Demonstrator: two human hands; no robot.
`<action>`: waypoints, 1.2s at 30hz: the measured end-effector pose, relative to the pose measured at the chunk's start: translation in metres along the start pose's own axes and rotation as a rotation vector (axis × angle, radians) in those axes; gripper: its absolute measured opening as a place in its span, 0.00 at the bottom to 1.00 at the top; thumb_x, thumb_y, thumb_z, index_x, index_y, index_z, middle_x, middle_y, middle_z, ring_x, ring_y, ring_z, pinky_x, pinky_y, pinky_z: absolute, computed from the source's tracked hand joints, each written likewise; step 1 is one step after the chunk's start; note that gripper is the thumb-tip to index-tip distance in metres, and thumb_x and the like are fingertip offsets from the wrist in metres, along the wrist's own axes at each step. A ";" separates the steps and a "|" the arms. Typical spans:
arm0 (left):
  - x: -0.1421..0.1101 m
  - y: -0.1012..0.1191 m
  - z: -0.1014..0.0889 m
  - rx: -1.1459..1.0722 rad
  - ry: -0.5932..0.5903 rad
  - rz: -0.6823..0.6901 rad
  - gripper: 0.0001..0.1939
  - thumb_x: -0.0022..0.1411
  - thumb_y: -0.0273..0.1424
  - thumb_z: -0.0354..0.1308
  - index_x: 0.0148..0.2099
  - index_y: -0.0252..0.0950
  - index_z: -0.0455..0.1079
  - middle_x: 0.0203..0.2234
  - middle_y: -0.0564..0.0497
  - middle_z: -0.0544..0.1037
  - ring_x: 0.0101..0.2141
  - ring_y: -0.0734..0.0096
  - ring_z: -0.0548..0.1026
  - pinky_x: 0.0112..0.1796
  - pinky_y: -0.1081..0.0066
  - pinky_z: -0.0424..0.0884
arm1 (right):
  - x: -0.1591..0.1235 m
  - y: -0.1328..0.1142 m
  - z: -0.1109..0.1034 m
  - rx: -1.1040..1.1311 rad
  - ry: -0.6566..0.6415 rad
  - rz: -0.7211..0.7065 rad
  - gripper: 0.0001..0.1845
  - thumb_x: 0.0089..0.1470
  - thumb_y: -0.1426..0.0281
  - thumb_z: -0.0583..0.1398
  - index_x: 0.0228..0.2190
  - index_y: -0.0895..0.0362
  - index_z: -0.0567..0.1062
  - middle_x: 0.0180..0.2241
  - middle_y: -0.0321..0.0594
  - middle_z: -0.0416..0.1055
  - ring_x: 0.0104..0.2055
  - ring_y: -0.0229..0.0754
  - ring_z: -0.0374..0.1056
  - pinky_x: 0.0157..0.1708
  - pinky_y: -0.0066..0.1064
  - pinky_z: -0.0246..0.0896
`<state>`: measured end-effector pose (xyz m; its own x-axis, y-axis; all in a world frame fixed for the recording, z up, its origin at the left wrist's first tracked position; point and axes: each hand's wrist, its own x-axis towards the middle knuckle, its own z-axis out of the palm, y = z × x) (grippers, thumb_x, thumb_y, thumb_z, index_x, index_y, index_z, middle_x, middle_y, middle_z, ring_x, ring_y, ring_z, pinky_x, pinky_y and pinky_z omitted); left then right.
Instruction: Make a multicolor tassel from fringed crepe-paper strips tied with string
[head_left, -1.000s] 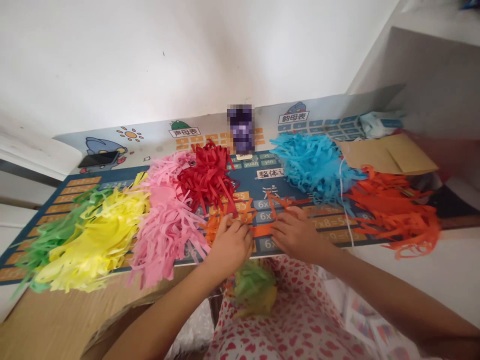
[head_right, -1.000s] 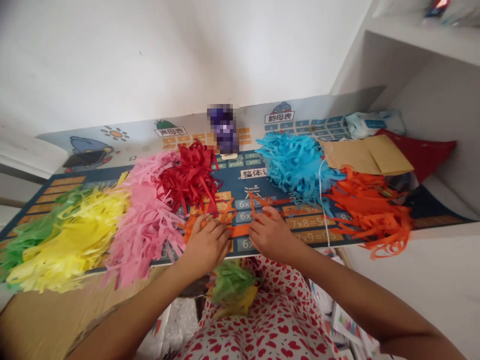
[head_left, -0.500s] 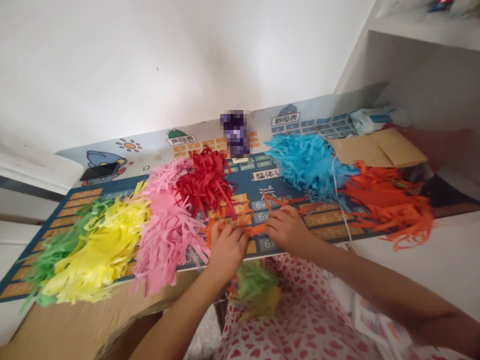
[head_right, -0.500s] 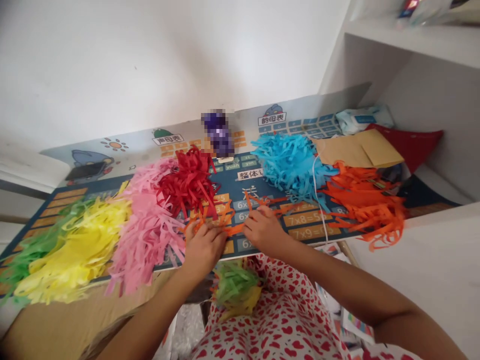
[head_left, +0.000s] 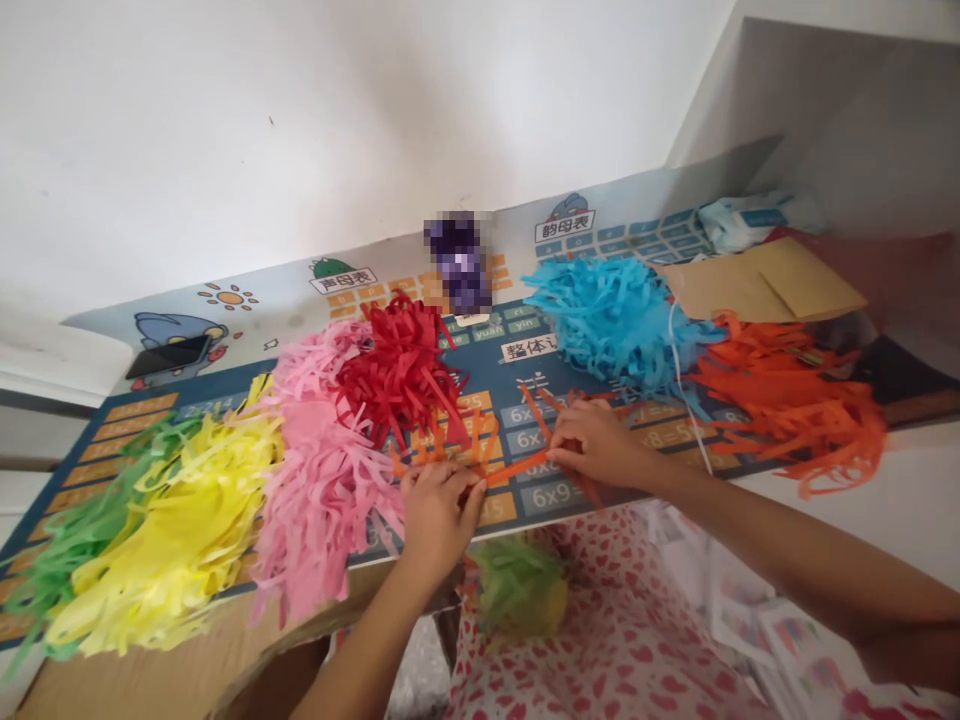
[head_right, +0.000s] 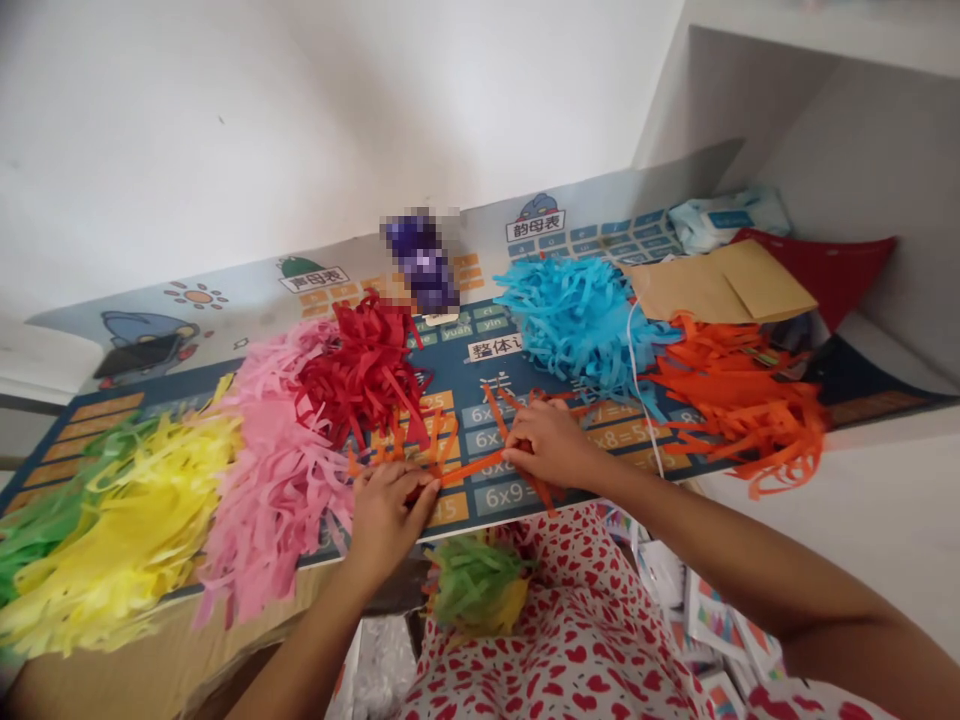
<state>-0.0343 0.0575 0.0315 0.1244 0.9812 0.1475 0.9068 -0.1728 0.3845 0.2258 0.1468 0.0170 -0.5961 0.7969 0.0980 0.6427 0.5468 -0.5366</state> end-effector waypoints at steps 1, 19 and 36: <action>0.001 0.001 0.000 0.008 -0.013 -0.011 0.08 0.63 0.34 0.58 0.33 0.41 0.76 0.33 0.51 0.80 0.38 0.61 0.74 0.42 0.59 0.57 | 0.001 -0.001 -0.001 -0.003 -0.008 0.010 0.06 0.52 0.66 0.65 0.25 0.53 0.78 0.31 0.35 0.75 0.40 0.43 0.65 0.43 0.37 0.45; 0.002 0.011 -0.001 0.292 0.032 0.369 0.10 0.63 0.29 0.58 0.46 0.47 0.74 0.39 0.51 0.79 0.46 0.59 0.70 0.53 0.52 0.54 | 0.005 -0.031 -0.011 -0.396 0.033 -0.293 0.05 0.58 0.70 0.59 0.30 0.55 0.75 0.40 0.40 0.74 0.48 0.47 0.61 0.48 0.44 0.42; 0.013 0.029 0.007 0.336 0.095 0.336 0.08 0.65 0.28 0.54 0.35 0.39 0.74 0.31 0.49 0.77 0.42 0.61 0.70 0.55 0.51 0.53 | 0.013 -0.031 0.007 -0.362 0.139 -0.407 0.05 0.57 0.69 0.60 0.30 0.56 0.74 0.35 0.38 0.75 0.43 0.44 0.62 0.46 0.42 0.45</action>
<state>-0.0037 0.0656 0.0378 0.4095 0.8611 0.3013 0.9047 -0.4260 -0.0121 0.1948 0.1378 0.0291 -0.7776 0.5159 0.3595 0.5124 0.8512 -0.1133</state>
